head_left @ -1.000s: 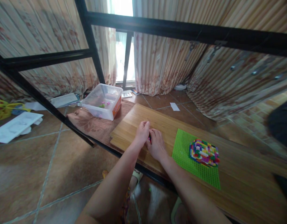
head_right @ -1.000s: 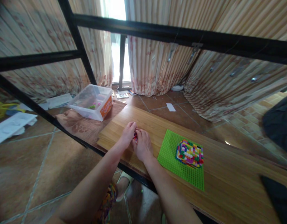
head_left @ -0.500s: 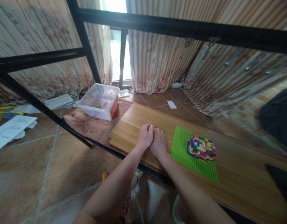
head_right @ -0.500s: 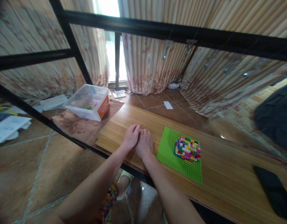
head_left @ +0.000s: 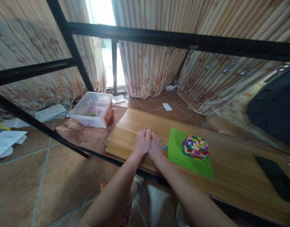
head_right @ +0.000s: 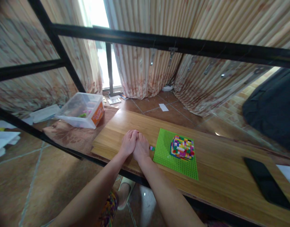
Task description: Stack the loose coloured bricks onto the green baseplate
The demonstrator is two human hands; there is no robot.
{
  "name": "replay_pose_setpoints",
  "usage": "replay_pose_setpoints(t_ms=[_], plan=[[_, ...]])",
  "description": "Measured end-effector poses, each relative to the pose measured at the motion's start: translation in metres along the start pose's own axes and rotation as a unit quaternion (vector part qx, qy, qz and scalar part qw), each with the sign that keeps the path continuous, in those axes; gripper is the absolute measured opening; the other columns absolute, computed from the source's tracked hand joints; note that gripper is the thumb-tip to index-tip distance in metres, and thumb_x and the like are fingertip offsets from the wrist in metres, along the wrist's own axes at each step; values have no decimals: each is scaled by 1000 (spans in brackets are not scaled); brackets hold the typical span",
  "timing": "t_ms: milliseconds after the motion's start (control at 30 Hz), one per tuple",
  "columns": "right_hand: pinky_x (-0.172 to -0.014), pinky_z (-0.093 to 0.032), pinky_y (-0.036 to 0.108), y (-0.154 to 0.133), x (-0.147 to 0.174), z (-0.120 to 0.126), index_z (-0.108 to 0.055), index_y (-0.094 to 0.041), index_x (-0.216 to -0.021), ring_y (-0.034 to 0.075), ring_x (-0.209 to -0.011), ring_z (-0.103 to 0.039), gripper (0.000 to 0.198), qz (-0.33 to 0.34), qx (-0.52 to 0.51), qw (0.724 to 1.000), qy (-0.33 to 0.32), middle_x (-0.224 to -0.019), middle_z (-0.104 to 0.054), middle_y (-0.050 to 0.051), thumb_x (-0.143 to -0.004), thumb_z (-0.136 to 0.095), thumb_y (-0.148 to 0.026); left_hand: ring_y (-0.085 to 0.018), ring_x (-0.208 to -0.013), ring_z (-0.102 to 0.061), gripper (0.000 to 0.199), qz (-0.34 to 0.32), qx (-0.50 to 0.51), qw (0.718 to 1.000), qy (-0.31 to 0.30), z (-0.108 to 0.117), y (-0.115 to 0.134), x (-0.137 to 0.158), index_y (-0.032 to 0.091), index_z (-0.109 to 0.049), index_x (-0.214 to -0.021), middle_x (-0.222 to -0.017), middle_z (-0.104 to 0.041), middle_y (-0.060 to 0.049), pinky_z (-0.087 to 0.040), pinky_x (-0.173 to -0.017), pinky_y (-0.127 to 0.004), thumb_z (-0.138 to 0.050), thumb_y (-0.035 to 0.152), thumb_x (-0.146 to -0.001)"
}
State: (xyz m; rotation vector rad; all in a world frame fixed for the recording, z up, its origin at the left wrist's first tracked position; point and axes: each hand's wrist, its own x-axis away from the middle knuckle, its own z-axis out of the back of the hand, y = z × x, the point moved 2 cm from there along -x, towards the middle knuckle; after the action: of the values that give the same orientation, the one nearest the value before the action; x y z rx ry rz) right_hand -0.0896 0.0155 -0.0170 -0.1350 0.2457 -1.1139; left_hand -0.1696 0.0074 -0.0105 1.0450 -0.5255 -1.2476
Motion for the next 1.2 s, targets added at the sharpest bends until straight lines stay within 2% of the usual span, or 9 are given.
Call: replay_pose_setpoints(t_ms=[600,733,933,1200], plan=[[-78,-44,34,-1,0,2,-56,-16,-111,23,-93,-59,23,-41,-19,999,6,-101,-65,11,-98,-37,-20,-19,-95,-64,40,23,16,1000,5,-4,0,-2,20,-68,-82,-95,-71,-7,-46,-89,-32,-33,30,-96],[-79,-44,33,-1,1,3,-55,-15,-113,23,-98,-58,25,-45,-29,999,10,-108,-63,12,-99,-35,-19,-19,-95,-64,40,40,25,999,24,-6,-1,-2,19,-69,-85,-96,-72,-8,-46,-90,-32,-33,30,-96],[-83,-45,31,0,0,0,-57,-17,-109,20,-96,-61,25,-40,-43,998,8,-105,-66,9,-100,-34,-19,-21,-97,-65,42,54,54,995,59,-9,-4,-2,18,-69,-90,-97,-72,-9,-46,-92,-34,-32,35,-96],[-79,-46,32,-1,-1,0,-57,-17,-109,21,-94,-64,25,-64,-24,998,-2,-103,-69,10,-98,-35,-17,-22,-95,-65,41,46,56,997,39,-8,-3,-3,18,-71,-87,-95,-72,-9,-46,-90,-35,-33,33,-93]])
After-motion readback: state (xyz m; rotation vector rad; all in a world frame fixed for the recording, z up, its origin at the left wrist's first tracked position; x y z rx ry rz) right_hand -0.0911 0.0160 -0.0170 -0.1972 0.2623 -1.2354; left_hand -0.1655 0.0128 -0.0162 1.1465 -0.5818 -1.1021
